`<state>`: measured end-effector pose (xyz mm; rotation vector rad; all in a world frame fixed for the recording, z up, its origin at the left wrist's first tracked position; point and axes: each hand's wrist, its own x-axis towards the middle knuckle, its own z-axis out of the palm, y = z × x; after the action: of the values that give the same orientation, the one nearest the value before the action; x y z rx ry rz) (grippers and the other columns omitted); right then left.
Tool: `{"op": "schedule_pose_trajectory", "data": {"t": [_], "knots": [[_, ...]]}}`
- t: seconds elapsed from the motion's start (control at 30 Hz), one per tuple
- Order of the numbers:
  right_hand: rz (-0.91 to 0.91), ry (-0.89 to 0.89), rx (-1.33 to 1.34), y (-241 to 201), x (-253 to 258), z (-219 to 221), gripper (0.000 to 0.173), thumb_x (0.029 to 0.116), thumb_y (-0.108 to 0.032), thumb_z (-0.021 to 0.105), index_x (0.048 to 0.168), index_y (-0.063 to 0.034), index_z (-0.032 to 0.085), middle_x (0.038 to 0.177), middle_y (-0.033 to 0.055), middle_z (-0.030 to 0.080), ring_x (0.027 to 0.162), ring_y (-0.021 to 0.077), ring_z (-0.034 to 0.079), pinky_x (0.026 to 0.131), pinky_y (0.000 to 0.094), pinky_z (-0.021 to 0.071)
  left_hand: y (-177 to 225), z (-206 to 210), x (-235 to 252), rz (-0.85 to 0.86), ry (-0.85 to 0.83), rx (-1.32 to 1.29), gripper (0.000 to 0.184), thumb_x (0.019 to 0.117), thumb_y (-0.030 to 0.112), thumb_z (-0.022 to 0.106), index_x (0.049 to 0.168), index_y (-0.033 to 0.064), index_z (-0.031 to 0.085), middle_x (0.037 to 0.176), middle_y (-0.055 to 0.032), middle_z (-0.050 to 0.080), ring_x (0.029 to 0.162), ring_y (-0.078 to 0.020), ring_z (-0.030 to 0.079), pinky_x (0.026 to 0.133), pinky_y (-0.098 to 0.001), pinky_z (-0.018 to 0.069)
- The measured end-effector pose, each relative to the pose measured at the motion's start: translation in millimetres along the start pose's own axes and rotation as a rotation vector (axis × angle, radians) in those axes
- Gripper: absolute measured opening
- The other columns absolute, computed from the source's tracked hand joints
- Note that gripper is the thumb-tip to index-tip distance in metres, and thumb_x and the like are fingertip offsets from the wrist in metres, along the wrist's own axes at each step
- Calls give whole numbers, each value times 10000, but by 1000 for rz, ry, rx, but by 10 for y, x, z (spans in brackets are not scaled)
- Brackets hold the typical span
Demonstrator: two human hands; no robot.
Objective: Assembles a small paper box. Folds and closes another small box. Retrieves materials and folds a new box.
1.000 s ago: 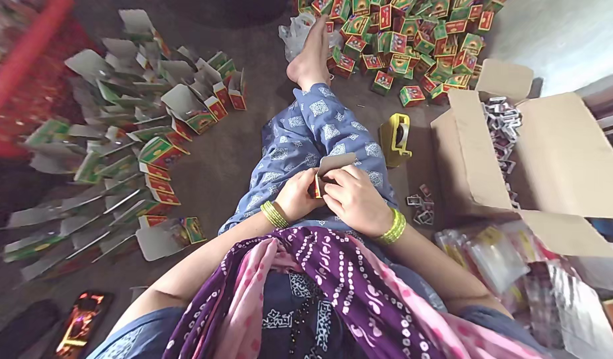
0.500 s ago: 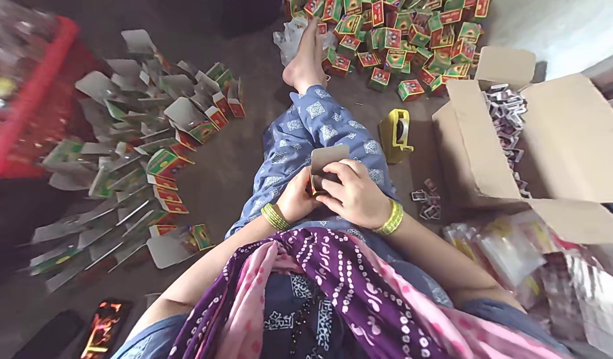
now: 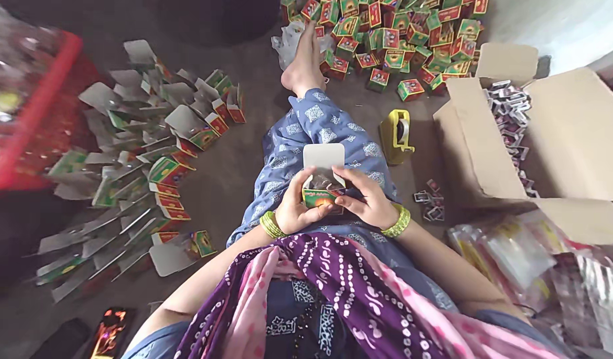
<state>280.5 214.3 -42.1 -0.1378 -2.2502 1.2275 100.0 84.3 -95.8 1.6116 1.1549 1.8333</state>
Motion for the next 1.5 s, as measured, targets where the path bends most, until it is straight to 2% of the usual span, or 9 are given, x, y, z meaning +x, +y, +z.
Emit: {"op": "schedule_pose_trajectory", "data": {"t": [0.1, 0.3, 0.4, 0.5, 0.63, 0.7, 0.8, 1.3, 1.5], "knots": [[-45, -52, 1, 38, 5, 5, 515, 1041, -415, 592, 1285, 37, 618, 1178, 148, 682, 1118, 167, 658, 1001, 361, 557, 2, -10, -4, 2, -31, 22, 599, 854, 291, 842, 1339, 129, 529, 1195, -56, 627, 1057, -121, 661, 920, -334, 594], [-21, -91, -205, 48, -19, 3, 554, 1054, -565, 449, 953, -43, 604, 886, 98, 608, 881, 169, 609, 813, 332, 530, 5, 11, -12, -40, -87, 49, 555, 847, 347, 848, 1213, 70, 534, 1093, -45, 629, 974, -50, 649, 867, -257, 580], [23, 100, 0, 3, 1, 11, 304, 967, -295, 713, 1094, -31, 629, 1127, 129, 638, 1108, 211, 615, 962, 401, 542, 8, 19, 12, -118, -107, 17, 584, 851, 325, 845, 1224, 23, 512, 1090, -59, 649, 953, -60, 666, 848, -263, 597], [112, 190, 319, -99, 35, -49, 497, 927, -119, 717, 1367, -74, 489, 1253, 124, 673, 1172, 257, 659, 1004, 469, 558, -27, 30, 13, -172, -82, -63, 772, 828, 276, 866, 1365, 58, 357, 1175, -92, 663, 1050, -156, 697, 937, -378, 608], [140, 124, 296, -152, 73, -98, 192, 923, -125, 762, 1054, 10, 728, 1061, 108, 746, 955, 180, 724, 882, 372, 617, -48, 34, 16, -185, -117, -91, 980, 824, 250, 866, 1501, 72, 180, 1176, -129, 682, 1063, -215, 711, 957, -432, 604], [120, 57, 175, -151, 81, -92, 148, 875, -102, 813, 963, 6, 763, 1047, 103, 758, 1005, 174, 724, 910, 353, 614, -39, 27, 17, -200, -148, -57, 899, 836, 261, 850, 1478, 14, 270, 1167, -133, 683, 1043, -186, 710, 937, -399, 610], [56, -21, -2, -190, 87, -108, 193, 898, -147, 801, 1032, -9, 784, 1111, 104, 757, 1078, 168, 716, 951, 344, 610, -13, 3, 24, -219, -187, -23, 754, 848, 272, 836, 1393, -28, 409, 1182, -131, 672, 1051, -149, 695, 939, -359, 603], [15, -94, -159, -264, 104, -151, 146, 959, -110, 696, 1046, -51, 798, 1085, 67, 760, 1056, 118, 713, 935, 298, 606, -36, 9, 21, -219, -219, -45, 781, 799, 278, 881, 1375, -13, 440, 1175, -126, 683, 1052, -154, 699, 938, -370, 605], [-12, -135, -310, -260, 35, -110, 277, 1009, -135, 570, 1193, -104, 774, 1134, 91, 703, 1087, 165, 642, 957, 327, 544, -41, 29, 5, -299, -131, -101, 761, 801, 236, 881, 1360, -12, 427, 1146, -115, 687, 1013, -163, 709, 909, -374, 615]]}}
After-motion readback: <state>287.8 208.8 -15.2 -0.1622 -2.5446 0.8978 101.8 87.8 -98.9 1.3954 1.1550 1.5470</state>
